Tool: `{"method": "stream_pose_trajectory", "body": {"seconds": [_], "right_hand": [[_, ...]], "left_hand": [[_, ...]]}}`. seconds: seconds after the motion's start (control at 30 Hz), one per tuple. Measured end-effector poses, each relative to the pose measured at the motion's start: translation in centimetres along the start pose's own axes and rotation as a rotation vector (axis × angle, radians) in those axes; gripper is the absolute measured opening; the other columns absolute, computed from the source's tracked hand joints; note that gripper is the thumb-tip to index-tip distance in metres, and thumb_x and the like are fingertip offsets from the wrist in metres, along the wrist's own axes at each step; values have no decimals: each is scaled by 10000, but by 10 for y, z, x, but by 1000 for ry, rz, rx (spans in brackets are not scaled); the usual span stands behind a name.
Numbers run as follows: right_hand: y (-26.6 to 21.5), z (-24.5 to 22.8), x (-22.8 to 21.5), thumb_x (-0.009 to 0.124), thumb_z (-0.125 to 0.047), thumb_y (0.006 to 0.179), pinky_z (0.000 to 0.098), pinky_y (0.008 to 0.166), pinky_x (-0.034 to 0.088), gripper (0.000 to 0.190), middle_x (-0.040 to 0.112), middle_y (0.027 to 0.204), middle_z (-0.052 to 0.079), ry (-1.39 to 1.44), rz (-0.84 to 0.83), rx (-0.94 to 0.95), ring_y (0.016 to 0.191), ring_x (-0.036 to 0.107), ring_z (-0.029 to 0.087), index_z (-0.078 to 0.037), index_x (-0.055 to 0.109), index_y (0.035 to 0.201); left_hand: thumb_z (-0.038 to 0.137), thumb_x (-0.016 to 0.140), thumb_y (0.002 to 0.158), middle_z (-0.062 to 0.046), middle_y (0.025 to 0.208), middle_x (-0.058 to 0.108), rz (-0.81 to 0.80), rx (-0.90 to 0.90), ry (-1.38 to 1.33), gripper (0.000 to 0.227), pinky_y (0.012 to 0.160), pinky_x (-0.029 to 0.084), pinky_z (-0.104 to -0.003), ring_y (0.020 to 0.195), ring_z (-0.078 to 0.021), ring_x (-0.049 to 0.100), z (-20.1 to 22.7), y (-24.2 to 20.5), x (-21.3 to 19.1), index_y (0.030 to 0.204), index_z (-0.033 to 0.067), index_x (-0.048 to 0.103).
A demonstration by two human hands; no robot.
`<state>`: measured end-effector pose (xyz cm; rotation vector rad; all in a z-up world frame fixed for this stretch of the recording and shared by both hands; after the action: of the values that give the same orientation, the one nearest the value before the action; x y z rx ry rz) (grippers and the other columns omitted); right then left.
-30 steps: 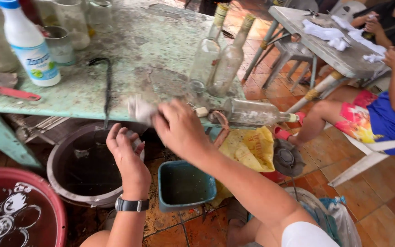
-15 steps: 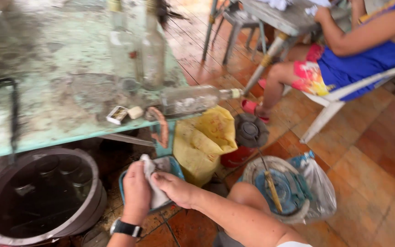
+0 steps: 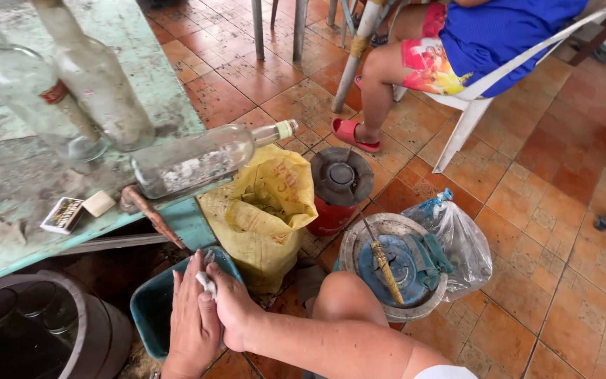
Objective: The person is manually cutting glass bottles by scoring them with a tool and then heating the score line over a small burner.
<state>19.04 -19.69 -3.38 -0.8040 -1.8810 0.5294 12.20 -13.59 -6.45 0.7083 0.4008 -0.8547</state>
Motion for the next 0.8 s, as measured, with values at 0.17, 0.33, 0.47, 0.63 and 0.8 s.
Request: {"method": "stream_pose_trajectory", "body": {"seconds": [0.17, 0.33, 0.47, 0.63, 0.8], "right_hand": [[-15, -30, 4, 463, -308, 1043, 306, 972, 555, 295, 723, 1113, 126, 188, 120, -241, 1089, 691, 217, -89, 660, 1021], [-11, -27, -9, 492, -495, 1044, 265, 691, 426, 318, 476, 738, -43, 73, 168, -152, 715, 501, 100, -207, 580, 943], [6, -13, -22, 435, -483, 1103, 206, 736, 449, 351, 504, 779, -71, -87, 61, -257, 738, 471, 47, -171, 594, 1074], [7, -32, -19, 551, -454, 1029, 261, 813, 511, 337, 635, 980, 38, -58, 6, -391, 925, 599, 126, -129, 585, 1113], [-13, -31, -10, 528, -481, 1058, 239, 776, 498, 342, 627, 937, -12, 54, -43, -264, 844, 565, 100, -162, 641, 1101]], "left_hand": [[369, 313, 1064, -168, 1602, 418, -52, 31, 69, 578, 1271, 186, -505, 1517, -333, 342, 5, 7, 8, 1529, 48, 432], [383, 405, 1025, -144, 1104, 574, 33, -107, 248, 341, 806, 428, -494, 967, -352, 565, -4, 5, 20, 1183, 125, 562], [333, 336, 1019, -140, 830, 581, -113, -243, 262, 302, 678, 424, -517, 767, -386, 564, -24, 4, 28, 907, 104, 497], [473, 278, 1045, -162, 1157, 571, 115, 97, 265, 524, 873, 376, -461, 1025, -349, 526, 10, 18, 13, 1180, 51, 558], [619, 268, 1013, -176, 1501, 512, 250, 69, 287, 726, 1127, 315, -505, 1463, -389, 437, 19, 21, 9, 1427, 82, 528]]}}
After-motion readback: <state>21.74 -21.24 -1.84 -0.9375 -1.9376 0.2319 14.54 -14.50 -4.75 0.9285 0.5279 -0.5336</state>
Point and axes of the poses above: each hand's wrist, its own y-axis towards the middle knuckle, its own x-axis out of the palm, z = x × y, the point moved 1 cm from there along y, towards the middle knuckle
